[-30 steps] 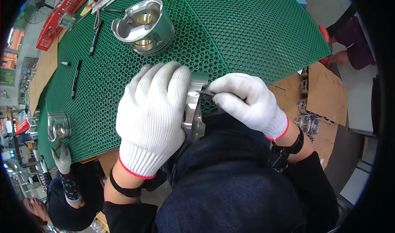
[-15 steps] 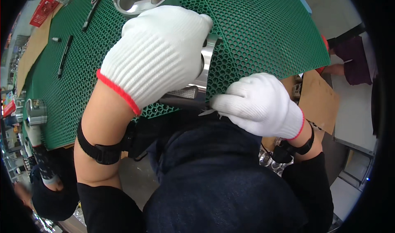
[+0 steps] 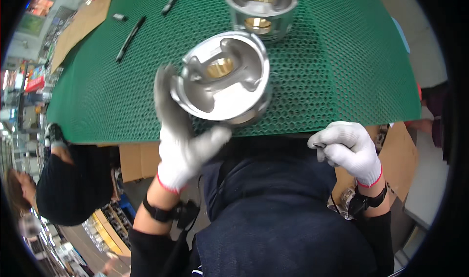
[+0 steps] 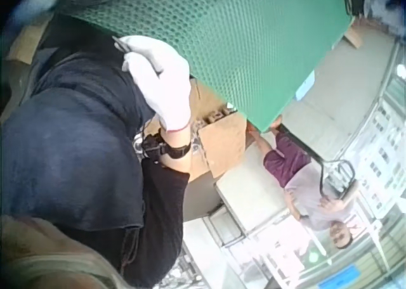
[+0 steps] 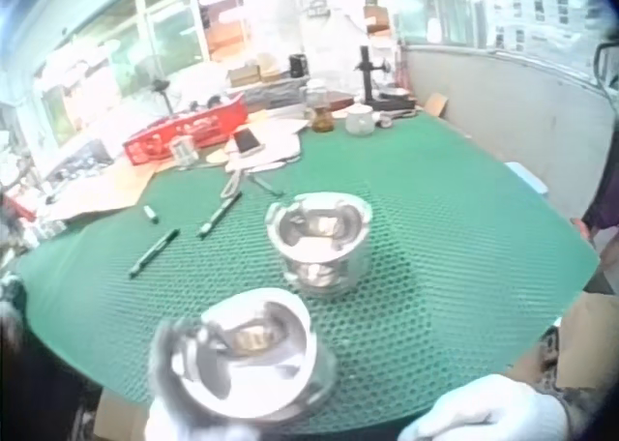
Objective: Insert and secure a component inside an engine piston and organize the pistons on a pallet.
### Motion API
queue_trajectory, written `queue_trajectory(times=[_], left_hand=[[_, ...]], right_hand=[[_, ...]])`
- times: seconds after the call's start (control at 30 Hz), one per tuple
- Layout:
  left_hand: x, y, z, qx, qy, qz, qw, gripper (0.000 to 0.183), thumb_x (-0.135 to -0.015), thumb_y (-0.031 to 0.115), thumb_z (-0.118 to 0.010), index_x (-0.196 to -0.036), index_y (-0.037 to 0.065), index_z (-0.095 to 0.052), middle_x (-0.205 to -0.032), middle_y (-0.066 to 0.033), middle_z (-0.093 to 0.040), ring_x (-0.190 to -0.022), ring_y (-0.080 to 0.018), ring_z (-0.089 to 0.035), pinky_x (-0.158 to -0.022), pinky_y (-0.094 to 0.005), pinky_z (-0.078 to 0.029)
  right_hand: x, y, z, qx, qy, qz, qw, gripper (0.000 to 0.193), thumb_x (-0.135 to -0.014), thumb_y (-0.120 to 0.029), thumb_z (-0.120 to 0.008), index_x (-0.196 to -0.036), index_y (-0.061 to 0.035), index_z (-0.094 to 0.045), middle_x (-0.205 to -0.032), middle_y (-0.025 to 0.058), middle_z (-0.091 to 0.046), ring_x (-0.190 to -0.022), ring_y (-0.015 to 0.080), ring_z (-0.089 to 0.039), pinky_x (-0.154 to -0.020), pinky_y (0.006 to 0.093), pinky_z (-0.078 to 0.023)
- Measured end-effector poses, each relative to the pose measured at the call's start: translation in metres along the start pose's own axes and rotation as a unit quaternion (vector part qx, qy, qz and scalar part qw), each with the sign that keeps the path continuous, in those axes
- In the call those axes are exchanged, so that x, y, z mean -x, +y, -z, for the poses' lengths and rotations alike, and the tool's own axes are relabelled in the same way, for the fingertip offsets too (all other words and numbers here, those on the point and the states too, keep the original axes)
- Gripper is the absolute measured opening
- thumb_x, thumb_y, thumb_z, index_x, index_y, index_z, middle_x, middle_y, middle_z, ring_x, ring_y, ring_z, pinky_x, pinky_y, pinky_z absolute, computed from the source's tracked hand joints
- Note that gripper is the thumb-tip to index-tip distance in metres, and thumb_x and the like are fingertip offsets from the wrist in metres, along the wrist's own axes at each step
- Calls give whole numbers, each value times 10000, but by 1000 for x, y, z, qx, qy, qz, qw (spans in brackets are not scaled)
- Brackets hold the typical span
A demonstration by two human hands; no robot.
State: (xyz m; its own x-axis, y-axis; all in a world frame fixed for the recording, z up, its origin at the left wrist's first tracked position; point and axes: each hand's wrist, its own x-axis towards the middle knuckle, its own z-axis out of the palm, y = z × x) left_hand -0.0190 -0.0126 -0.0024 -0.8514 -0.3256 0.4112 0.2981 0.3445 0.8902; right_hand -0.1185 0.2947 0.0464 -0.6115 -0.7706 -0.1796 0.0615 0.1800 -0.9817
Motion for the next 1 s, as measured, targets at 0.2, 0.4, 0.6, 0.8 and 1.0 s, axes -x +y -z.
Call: queue_trajectory(times=[0.2, 0.4, 0.6, 0.8, 1.0], left_hand=[[-17, 11, 1, -37, -85, 112, 989, 983, -705, 311, -863, -1467, -9, -329, -1316, -186, -555, -1209, -270, -548, -1041, -400, -441], [-58, -2, 13, -119, -121, -56, 984, 586, -774, 128, -723, -1326, 50, -541, -1323, -138, -548, -1184, -302, -574, -1018, -393, -473], [-100, 55, -29, -326, -210, -255, 886, 545, -672, 191, -754, -1187, 75, -622, -1223, -143, -615, -1102, -354, -593, -940, -438, -482], [-59, 84, -84, -436, -207, -284, 829, 473, -684, 164, -737, -1132, 82, -610, -1175, -92, -629, -1098, -320, -607, -957, -430, -479], [-65, 85, -95, -433, -225, -272, 829, 447, -710, 161, -716, -1135, 80, -604, -1148, -101, -638, -1099, -337, -605, -971, -443, -468]], right_hand=[[16, 20, 1, -67, 70, -103, 990, 243, -814, -120, -559, -938, 49, -682, -713, 97, -646, -493, 83, -540, -442, 195, -420], [33, 61, 16, -52, 117, -50, 991, 374, -932, -304, -531, -1053, 44, -595, -662, 74, -609, -425, 35, -441, -383, 173, -337], [2, 19, 2, -74, 147, -9, 986, 353, -910, -286, -494, -831, 22, -648, -639, 50, -616, -445, 50, -447, -416, 193, -332], [-5, -6, 5, 60, 119, -1, 991, 234, -895, -181, -543, -845, 8, -671, -778, 109, -681, -734, 210, -661, -692, 326, -516], [-23, -7, 2, 128, 141, 10, 982, 247, -898, -236, -585, -850, -12, -678, -735, 133, -652, -690, 209, -655, -645, 314, -506]])
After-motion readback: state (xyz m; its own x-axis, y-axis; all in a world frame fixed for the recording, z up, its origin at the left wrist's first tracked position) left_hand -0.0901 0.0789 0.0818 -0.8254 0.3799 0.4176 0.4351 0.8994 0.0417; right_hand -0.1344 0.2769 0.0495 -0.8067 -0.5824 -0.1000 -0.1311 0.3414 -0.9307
